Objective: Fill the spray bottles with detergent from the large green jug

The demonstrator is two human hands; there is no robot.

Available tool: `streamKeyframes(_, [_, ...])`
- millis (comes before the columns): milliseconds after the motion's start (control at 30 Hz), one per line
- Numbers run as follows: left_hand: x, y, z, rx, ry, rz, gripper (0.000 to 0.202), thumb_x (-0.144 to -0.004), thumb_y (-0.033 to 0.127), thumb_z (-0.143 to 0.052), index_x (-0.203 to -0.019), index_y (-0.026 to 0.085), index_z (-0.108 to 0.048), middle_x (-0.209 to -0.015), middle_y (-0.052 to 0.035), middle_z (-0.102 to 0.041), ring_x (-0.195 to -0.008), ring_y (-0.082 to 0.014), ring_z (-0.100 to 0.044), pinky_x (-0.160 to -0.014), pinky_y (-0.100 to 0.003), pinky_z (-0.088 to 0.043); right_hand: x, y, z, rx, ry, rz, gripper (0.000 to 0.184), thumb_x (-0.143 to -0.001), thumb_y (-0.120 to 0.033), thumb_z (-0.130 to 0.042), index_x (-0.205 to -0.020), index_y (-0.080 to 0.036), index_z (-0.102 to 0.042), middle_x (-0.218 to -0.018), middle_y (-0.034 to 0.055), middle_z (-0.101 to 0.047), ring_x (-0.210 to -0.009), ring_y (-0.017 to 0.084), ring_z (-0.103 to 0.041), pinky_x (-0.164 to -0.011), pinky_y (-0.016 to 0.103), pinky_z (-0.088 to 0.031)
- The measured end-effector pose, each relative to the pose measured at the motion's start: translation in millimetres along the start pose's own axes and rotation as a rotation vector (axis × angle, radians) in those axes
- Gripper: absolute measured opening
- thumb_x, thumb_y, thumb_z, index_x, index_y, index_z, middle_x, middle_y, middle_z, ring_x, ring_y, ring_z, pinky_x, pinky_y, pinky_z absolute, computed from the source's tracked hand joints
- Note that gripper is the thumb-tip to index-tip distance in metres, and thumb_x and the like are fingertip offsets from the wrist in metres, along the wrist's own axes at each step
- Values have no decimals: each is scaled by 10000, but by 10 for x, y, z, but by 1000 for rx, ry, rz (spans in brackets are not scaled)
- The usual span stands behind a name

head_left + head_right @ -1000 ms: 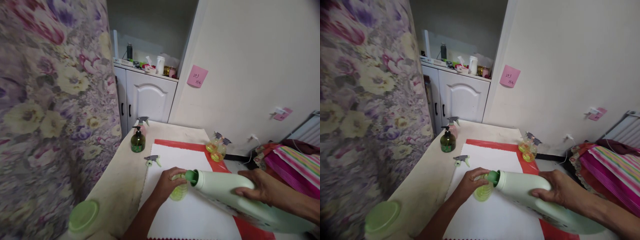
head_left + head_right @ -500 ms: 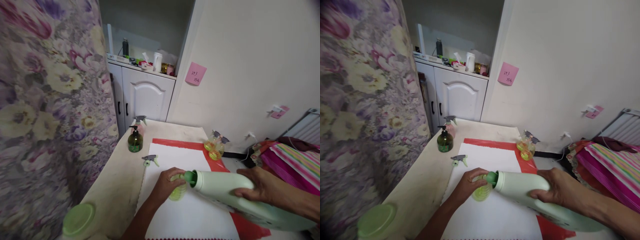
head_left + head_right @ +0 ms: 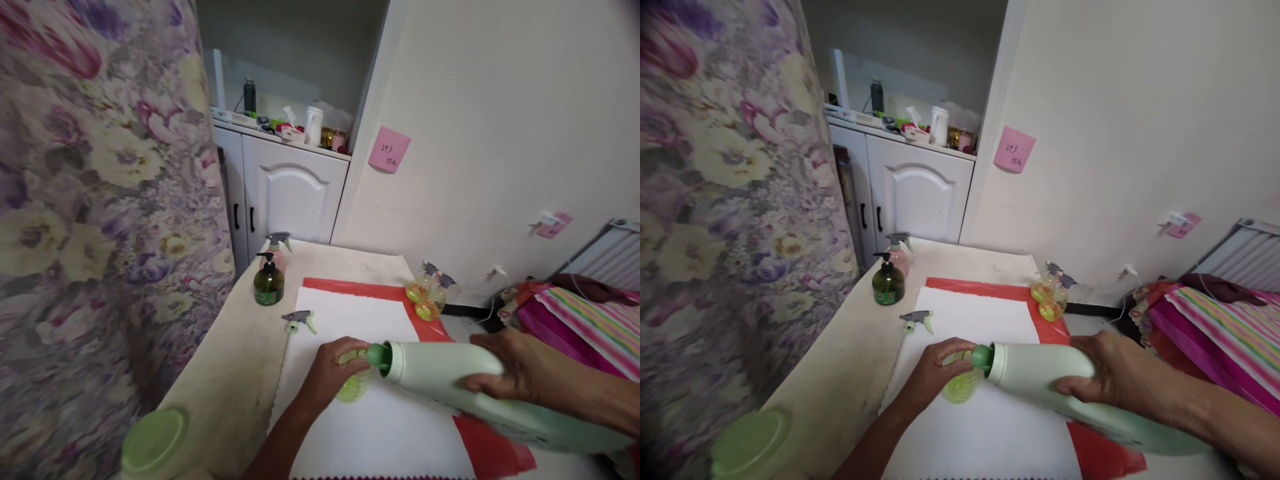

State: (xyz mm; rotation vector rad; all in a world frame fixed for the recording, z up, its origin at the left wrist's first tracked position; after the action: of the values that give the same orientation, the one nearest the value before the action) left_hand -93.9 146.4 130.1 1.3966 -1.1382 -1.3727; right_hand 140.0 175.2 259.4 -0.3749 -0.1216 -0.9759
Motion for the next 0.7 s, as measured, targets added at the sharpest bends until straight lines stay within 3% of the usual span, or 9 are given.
streamKeyframes(400, [-2,-27,-17,-11,5,-38,208,-753,265,-704,-952,218,-739,-998,-50,-732,-965,-230,-651,-879,-317,-465,16,-39,29,-7,-45,-27,502,-786,-650,-568,-817,-157,-655,-727,67,-720,-620,210,-646,-486,230,-384])
streamKeyframes(700, [8,10,-15,-28,5,-41,212,-758,268,-692,-958,214,-738,-1000,-49,-732,-973,-233,-648,-889,-318,-462,-7,-24,74,47,-9,-5,509,-765,-661,-582,-767,-155,-649,-669,68,-689,-557,184,-589,-457,239,-323])
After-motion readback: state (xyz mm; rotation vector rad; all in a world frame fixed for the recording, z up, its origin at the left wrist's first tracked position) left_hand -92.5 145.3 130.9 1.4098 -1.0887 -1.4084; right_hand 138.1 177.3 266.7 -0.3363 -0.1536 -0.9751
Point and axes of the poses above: each hand's wrist, its own x-axis away from the middle knuckle, its own z-axis out of the back of the hand, y = z × x, the point moved 8 cm from there along -x, towards the middle knuckle
